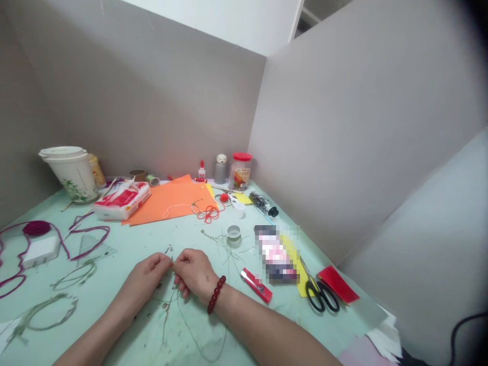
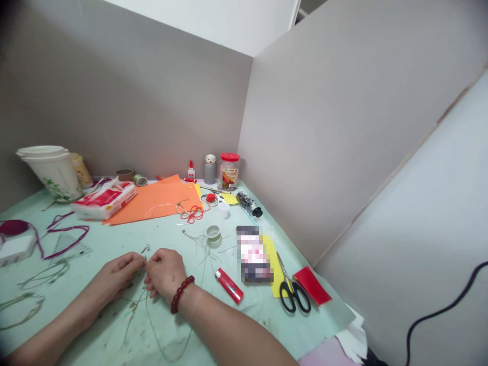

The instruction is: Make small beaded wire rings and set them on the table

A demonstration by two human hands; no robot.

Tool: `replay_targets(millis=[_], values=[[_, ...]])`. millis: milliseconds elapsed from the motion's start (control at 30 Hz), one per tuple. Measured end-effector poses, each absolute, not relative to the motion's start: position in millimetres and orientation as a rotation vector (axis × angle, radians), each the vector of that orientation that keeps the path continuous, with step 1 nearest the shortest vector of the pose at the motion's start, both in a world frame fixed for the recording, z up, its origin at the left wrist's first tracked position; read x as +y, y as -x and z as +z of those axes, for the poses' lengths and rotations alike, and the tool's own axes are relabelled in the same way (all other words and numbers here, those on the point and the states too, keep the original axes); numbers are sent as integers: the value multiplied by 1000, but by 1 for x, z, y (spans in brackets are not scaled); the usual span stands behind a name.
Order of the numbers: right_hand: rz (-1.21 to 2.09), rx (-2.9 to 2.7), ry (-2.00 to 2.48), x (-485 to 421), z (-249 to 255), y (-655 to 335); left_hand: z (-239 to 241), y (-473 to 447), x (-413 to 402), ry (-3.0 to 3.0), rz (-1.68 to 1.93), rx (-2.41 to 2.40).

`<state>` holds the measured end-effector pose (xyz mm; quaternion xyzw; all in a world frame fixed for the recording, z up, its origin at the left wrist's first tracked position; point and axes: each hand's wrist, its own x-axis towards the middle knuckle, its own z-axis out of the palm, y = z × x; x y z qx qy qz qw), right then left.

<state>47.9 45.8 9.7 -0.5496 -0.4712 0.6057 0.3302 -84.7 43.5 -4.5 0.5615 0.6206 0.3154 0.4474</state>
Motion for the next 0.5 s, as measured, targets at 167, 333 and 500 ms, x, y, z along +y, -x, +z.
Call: replay_targets(millis=[167, 333, 500], values=[[1587, -1235, 1451, 46, 13, -48, -8, 85, 46, -1406, 778, 1529], [1599, -1236, 1446, 45, 14, -49, 2, 83, 41, -1359, 774, 1535], [1588, -1242, 1443, 45, 12, -48, 4, 82, 40, -1339, 770, 1514]])
